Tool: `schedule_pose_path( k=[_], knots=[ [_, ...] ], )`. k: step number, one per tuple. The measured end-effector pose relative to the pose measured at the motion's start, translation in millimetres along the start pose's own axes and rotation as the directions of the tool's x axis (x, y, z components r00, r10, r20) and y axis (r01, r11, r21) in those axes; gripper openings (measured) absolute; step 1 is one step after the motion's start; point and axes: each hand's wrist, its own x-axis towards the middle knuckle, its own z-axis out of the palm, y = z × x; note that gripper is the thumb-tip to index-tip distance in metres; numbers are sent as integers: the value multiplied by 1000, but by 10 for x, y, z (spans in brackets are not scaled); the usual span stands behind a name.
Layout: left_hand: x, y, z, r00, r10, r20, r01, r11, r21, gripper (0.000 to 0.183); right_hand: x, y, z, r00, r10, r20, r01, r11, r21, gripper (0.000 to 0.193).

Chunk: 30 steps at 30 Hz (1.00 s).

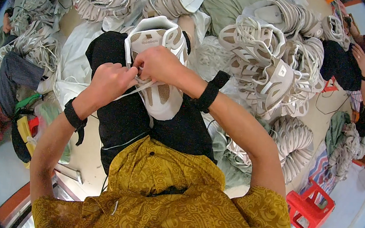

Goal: Lacing a new sneaker in a factory assembly setting.

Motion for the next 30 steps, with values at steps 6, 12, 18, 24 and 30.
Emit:
schedule_pose_path(
  k=[6, 12, 18, 24, 30],
  knots=[
    [-6, 14, 38, 995, -3, -98, 0, 999, -35, 19, 2, -37, 52, 994, 68, -83, -74, 994, -77, 23],
    [37, 27, 63, 996, -10, -92, 4, 998, -68, 17, -34, -33, 8, 992, 48, -121, -48, 999, 3, 21],
    [69, 92, 5, 994, -86, -66, 71, 977, -201, 17, -102, -27, -112, 986, 18, -166, -19, 1000, -9, 20],
    [268, 255, -17, 911, -394, 126, 412, 847, -334, 16, -268, -29, -282, 967, 51, -251, -53, 999, -1, 21],
    [329, 321, 37, 887, -459, 45, 402, 722, -563, 17, -403, 156, -208, 877, -153, -456, 198, 979, 53, 24]
  ],
)
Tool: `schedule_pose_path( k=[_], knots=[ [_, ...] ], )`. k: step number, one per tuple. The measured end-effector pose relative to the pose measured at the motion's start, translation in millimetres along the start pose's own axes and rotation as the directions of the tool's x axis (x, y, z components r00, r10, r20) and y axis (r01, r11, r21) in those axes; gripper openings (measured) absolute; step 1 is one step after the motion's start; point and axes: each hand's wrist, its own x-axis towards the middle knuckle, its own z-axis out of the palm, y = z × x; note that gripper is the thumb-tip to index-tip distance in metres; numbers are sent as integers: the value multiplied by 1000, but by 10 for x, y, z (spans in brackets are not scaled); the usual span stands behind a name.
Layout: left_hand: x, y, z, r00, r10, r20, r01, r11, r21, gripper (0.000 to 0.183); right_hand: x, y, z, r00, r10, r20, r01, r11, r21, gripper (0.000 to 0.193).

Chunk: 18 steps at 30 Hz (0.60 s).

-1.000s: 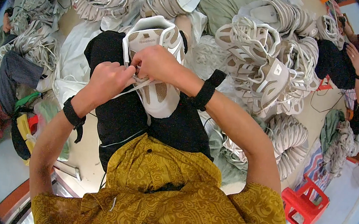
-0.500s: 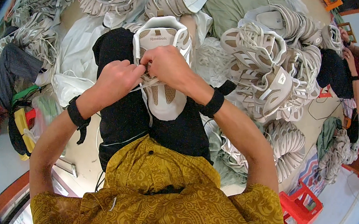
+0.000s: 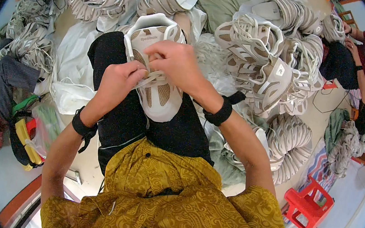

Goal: Lacing a new sneaker in a factory assembly setting.

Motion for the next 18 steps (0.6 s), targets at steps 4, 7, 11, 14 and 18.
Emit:
schedule_pose_path(
  k=[4, 7, 11, 14, 18],
  knots=[
    [-69, 62, -86, 993, -113, -18, 107, 975, -196, 13, -223, 140, -36, 973, 217, -76, -207, 971, 118, 24],
    [-118, 186, -187, 968, 218, -122, -206, 973, 106, 5, -468, 184, -26, 910, 414, 18, -396, 855, 336, 21],
    [-13, 311, -229, 930, 307, -204, -301, 952, 59, 9, -547, 221, -41, 919, 394, -14, -350, 833, 428, 19],
    [196, 318, -176, 993, -106, 51, 115, 963, -243, 16, -498, 226, -122, 905, 420, -68, -326, 788, 522, 17],
    [383, 306, -55, 958, -250, 143, 283, 905, -318, 24, -495, 216, -156, 917, 391, -77, -269, 750, 604, 21]
  ],
)
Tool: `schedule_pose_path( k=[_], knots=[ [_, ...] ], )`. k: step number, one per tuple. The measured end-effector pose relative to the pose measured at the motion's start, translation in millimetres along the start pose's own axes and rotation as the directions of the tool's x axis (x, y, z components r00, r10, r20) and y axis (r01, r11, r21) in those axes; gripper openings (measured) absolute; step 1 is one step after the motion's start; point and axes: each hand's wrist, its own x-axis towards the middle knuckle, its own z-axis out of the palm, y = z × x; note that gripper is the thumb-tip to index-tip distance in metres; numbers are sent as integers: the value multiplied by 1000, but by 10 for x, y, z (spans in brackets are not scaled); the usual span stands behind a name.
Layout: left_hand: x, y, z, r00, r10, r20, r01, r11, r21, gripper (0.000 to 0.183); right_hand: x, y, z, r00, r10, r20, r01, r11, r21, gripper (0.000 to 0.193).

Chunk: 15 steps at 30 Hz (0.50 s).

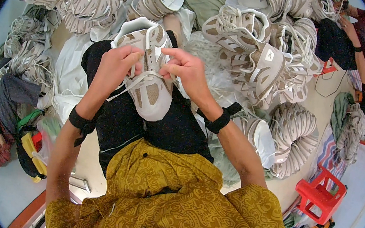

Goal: Lacing a new sneaker in a factory assembly setting.

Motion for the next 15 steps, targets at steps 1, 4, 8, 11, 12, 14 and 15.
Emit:
schedule_pose_path(
  k=[1, 4, 8, 11, 12, 14, 15],
  knots=[
    [26, -1, 30, 999, -30, 28, 30, 1000, -3, 23, -8, 8, 1, 999, 25, 27, -26, 999, 29, 21],
    [86, -2, 62, 990, -101, 97, 103, 995, -19, 22, -26, 50, -5, 986, 167, 18, -167, 973, 156, 17],
    [137, 19, 83, 942, -214, 259, 217, 976, 19, 20, -37, 68, -50, 951, 289, 106, -307, 920, 244, 12],
    [139, 28, 93, 928, -246, 280, 249, 968, 26, 21, -31, 72, -30, 950, 288, 122, -293, 956, 21, 11],
    [133, 27, 96, 925, -263, 275, 260, 964, 46, 21, -26, 75, -10, 945, 310, 102, -313, 949, 18, 11],
    [134, 21, 85, 919, -265, 292, 269, 963, 27, 21, 7, 73, 17, 979, 190, 73, -175, 969, -173, 7],
    [136, 14, 80, 919, -268, 290, 269, 962, 36, 21, 11, 68, 28, 978, 192, 81, -177, 971, -160, 7]
  ],
)
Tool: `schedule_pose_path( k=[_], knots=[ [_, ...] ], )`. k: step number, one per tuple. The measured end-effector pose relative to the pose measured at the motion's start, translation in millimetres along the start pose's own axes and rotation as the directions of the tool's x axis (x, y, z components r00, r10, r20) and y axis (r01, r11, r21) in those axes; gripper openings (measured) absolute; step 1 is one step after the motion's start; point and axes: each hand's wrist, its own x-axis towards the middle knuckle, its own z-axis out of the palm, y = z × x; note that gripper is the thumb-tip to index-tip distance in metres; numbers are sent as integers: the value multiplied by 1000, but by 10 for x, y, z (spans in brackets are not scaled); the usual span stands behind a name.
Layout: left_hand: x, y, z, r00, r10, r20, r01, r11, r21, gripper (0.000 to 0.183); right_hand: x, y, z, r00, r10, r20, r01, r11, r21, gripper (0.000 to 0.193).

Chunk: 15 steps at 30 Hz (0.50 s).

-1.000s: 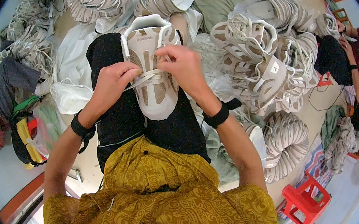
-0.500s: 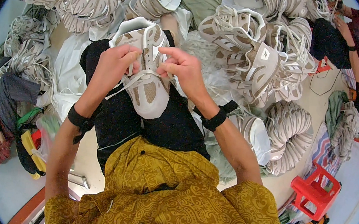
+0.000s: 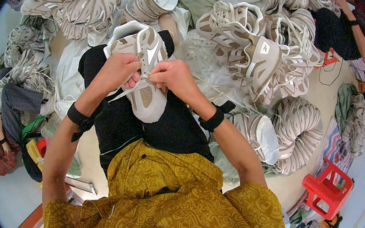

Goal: Lacing a new sneaker in a factory assembly setting.

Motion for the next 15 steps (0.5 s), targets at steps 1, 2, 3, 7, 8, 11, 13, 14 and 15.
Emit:
schedule_pose_path(
  k=[1, 2, 3, 7, 8, 11, 13, 14, 15],
  knots=[
    [0, -9, -5, 1000, 7, 13, -7, 1000, -9, 21, 1, -5, 7, 998, -66, -23, 63, 992, -111, 8],
    [6, -16, -10, 1000, 17, 25, -17, 1000, -20, 21, 6, -18, 9, 994, -102, -48, 87, 966, -242, 10],
    [10, -24, -13, 1000, 18, 25, -17, 1000, -20, 21, 6, -29, 9, 990, -135, -38, 123, 967, -225, 10],
    [9, -47, -15, 999, 32, 39, -30, 998, -51, 20, 35, -95, 12, 965, -263, 21, 237, 828, -508, 17],
    [7, -48, -16, 998, 43, 41, -40, 998, -56, 20, 47, -113, 17, 962, -270, 25, 238, 797, -556, 19],
    [-4, -50, -17, 998, 52, 36, -50, 997, -56, 21, 83, -156, 43, 970, -242, 29, 207, 754, -623, 18],
    [-10, -54, -22, 998, 57, 27, -56, 998, -39, 21, 93, -181, 50, 965, -256, 51, 227, 726, -650, 17],
    [-14, -61, -18, 998, 62, 26, -61, 998, -30, 21, 93, -189, 53, 965, -253, 66, 225, 675, -703, 15],
    [-14, -66, -18, 998, 61, 25, -60, 997, -37, 21, 98, -200, 52, 967, -246, 69, 224, 687, -691, 15]
  ],
)
